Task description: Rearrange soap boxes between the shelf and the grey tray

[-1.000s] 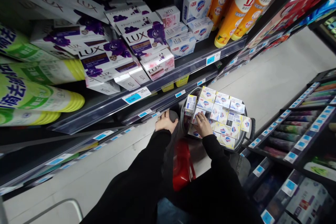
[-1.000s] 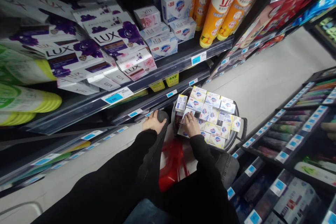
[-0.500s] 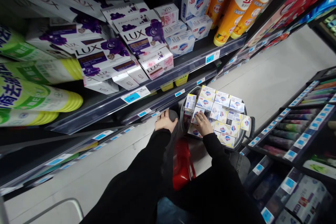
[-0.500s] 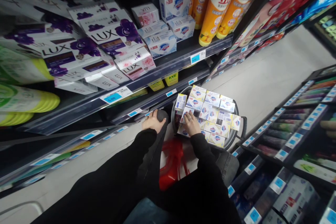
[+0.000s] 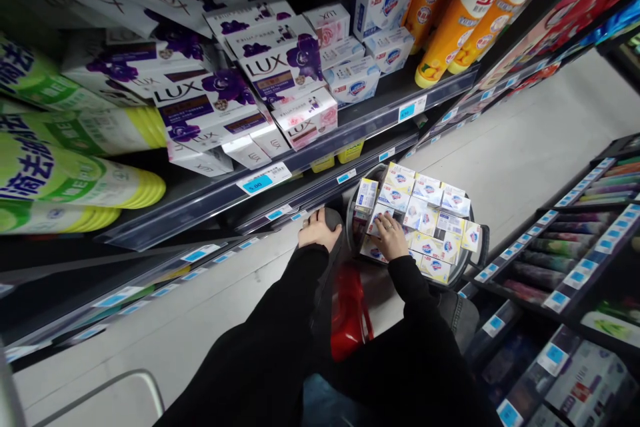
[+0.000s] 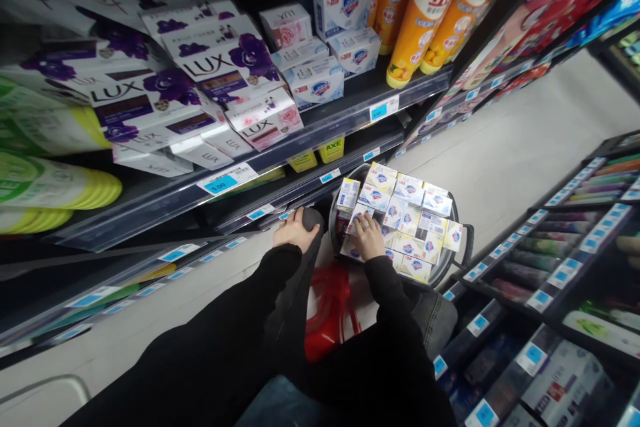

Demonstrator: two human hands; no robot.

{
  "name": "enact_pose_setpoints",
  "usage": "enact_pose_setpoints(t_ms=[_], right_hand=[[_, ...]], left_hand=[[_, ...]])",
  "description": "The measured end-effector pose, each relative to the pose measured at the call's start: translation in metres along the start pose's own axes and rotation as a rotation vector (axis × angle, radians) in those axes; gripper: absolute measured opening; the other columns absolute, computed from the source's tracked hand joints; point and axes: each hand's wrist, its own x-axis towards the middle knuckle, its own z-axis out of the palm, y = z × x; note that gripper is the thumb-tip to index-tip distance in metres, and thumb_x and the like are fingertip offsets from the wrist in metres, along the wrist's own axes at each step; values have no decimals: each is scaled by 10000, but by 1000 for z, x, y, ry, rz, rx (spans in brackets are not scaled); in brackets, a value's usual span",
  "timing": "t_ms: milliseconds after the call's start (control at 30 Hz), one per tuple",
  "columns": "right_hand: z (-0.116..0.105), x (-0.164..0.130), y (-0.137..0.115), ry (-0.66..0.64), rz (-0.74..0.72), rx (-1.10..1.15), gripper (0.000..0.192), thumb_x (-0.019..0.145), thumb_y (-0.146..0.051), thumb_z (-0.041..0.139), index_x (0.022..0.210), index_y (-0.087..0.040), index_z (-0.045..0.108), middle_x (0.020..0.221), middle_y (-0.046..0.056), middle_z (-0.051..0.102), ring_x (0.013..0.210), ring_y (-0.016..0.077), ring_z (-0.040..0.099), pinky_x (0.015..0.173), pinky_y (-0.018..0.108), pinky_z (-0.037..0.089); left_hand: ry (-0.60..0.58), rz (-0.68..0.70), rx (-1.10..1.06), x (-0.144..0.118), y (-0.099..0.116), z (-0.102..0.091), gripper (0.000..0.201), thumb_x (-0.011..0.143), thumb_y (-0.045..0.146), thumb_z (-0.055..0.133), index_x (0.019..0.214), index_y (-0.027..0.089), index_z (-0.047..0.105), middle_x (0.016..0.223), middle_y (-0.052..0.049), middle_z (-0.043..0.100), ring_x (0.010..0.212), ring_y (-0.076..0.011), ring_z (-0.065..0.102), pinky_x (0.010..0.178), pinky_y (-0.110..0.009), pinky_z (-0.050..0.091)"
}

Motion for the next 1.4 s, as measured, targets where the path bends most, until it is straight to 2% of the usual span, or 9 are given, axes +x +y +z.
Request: enact_pose_setpoints(t_ms=[100, 200, 333, 433, 633, 1067, 1167, 1300, 1400], right_hand=[[-27, 14, -13, 58, 98, -25, 564, 854, -451, 622, 1320, -135, 575, 1385, 162, 553, 1348, 368, 398, 1139, 590, 204], [-55, 63, -23, 39, 117, -91, 737, 835, -482, 622, 1432, -90, 437, 1435, 183, 495, 1386, 352, 335, 1164, 571, 132], [-64, 146, -30, -243, 59, -296, 995, 693, -472, 745, 1468, 1, 338, 1468, 250, 422, 1393, 400, 295, 1161, 591, 47], [-49, 175, -34, -410, 16, -397, 1105, 607, -474, 791, 1466, 36, 320, 1423, 284, 447, 1311, 411, 394, 1156, 566, 65], [-27, 165, -36, -416, 10, -474, 941, 613, -445, 746, 1360, 54, 465, 1355, 316, 470, 1223, 404, 449, 1120, 523, 150], [-30, 158, -34, -413, 29, -423, 955, 601, -481, 732, 1353, 57, 492, 1382, 320, 447, 1188, 422, 455, 1083, 565, 204], [-29, 156, -40, -405, 55, -411, 988, 582, -455, 766, 1373, 55, 467, 1395, 330, 434, 1221, 427, 447, 1098, 562, 200], [-59, 152, -55, -345, 131, -311, 946, 665, -460, 748, 1414, 21, 430, 1416, 316, 435, 1296, 408, 425, 1113, 540, 242], [-119, 145, -60, -424, 144, -36, 598, 799, -527, 633, 1221, -103, 633, 1233, 229, 617, 1129, 339, 584, 958, 460, 444]], left_hand=[[-5, 5, -5, 0, 0, 0, 748, 841, 529, 507, 1479, 157, 386, 1449, -142, 477, 1234, -336, 502, 974, -418, 455], [-7, 6, -17, 0, 1, 0, 753, 837, 531, 506, 1480, 158, 383, 1446, -143, 479, 1233, -337, 502, 976, -428, 453], [-14, 0, -31, -1, 0, 0, 765, 831, 537, 507, 1486, 164, 373, 1452, -148, 470, 1242, -337, 495, 980, -436, 449], [-16, -9, -41, 0, -1, -1, 757, 825, 534, 514, 1483, 186, 376, 1445, -144, 476, 1250, -333, 492, 967, -431, 452], [-57, -14, -47, 1, -2, -6, 780, 820, 542, 511, 1499, 190, 355, 1474, -142, 444, 1262, -336, 476, 965, -427, 452], [-76, -9, -67, 1, -2, -5, 773, 823, 533, 518, 1492, 178, 366, 1477, -145, 439, 1255, -339, 477, 964, -444, 458], [-26, -1, -64, 0, -4, -2, 769, 828, 528, 514, 1496, 179, 362, 1466, -147, 449, 1252, -347, 480, 959, -448, 460], [-13, -4, -57, 0, -9, -2, 731, 836, 498, 512, 1481, 179, 391, 1455, -152, 462, 1242, -339, 497, 944, -437, 468], [-41, -7, -43, 4, -12, -3, 749, 833, 490, 521, 1491, 165, 376, 1458, -155, 461, 1265, -339, 480, 951, -425, 460]])
